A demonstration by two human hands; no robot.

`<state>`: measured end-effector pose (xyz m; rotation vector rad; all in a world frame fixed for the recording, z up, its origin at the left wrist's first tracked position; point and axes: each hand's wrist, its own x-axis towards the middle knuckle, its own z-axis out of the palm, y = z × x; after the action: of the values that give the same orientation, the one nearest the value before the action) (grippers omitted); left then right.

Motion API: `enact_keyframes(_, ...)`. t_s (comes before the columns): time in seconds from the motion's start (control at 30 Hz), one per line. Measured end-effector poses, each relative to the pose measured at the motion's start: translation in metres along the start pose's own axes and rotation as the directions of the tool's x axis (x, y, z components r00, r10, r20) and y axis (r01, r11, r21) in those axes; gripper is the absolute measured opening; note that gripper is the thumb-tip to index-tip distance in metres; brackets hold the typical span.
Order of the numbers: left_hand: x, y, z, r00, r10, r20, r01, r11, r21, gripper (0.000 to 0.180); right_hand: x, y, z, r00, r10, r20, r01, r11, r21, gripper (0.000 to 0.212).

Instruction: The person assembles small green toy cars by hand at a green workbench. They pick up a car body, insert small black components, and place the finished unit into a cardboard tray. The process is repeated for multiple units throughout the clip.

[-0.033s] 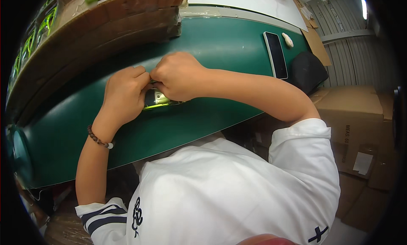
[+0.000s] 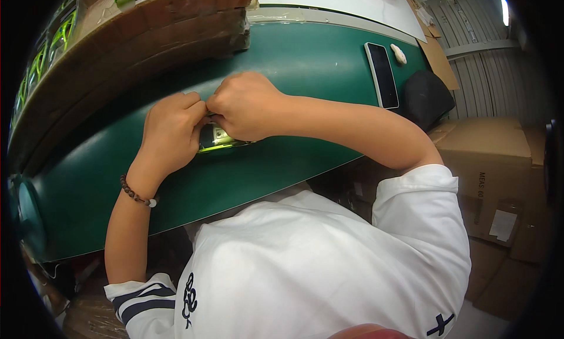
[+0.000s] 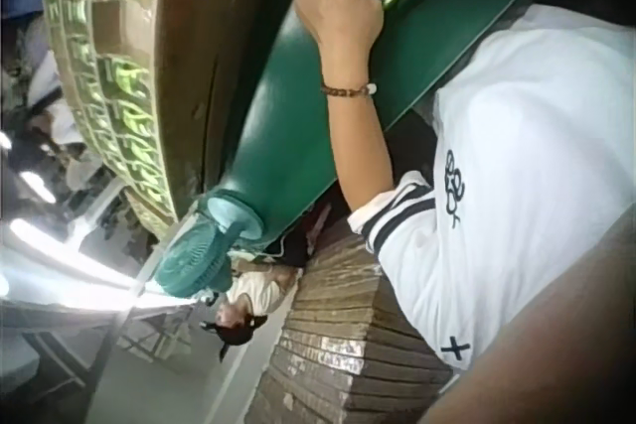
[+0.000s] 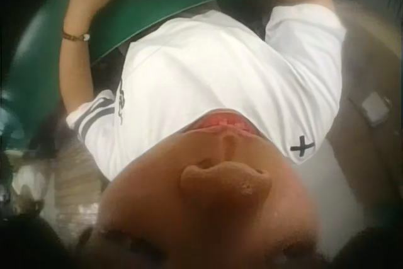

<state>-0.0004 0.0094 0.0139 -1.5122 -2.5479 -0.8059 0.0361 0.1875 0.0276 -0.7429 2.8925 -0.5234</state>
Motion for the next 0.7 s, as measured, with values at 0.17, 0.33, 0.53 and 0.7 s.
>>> enact_keyframes(0.17,0.001,-0.002,0.004,0.998,0.054,-0.010,-0.055,0.998,-0.041,0.007,-0.006,0.000,0.009,0.994,-0.026,-0.108,0.025,1.000,-0.005,0.011)
enact_keyframes(0.33,0.002,0.002,0.002,0.999,0.046,-0.007,-0.046,0.997,-0.064,0.007,-0.006,-0.002,0.010,0.993,-0.004,-0.122,0.006,1.000,0.011,0.008)
enact_keyframes(0.53,0.007,0.003,0.002,0.998,0.056,0.022,-0.054,0.994,-0.092,0.007,-0.008,0.003,0.015,0.990,0.029,-0.138,-0.020,0.998,0.064,0.007)
enact_keyframes(0.7,0.012,0.004,-0.004,0.994,0.050,0.097,-0.037,0.991,-0.129,0.005,-0.012,0.009,0.023,0.970,-0.022,-0.243,0.039,0.997,0.067,0.009)
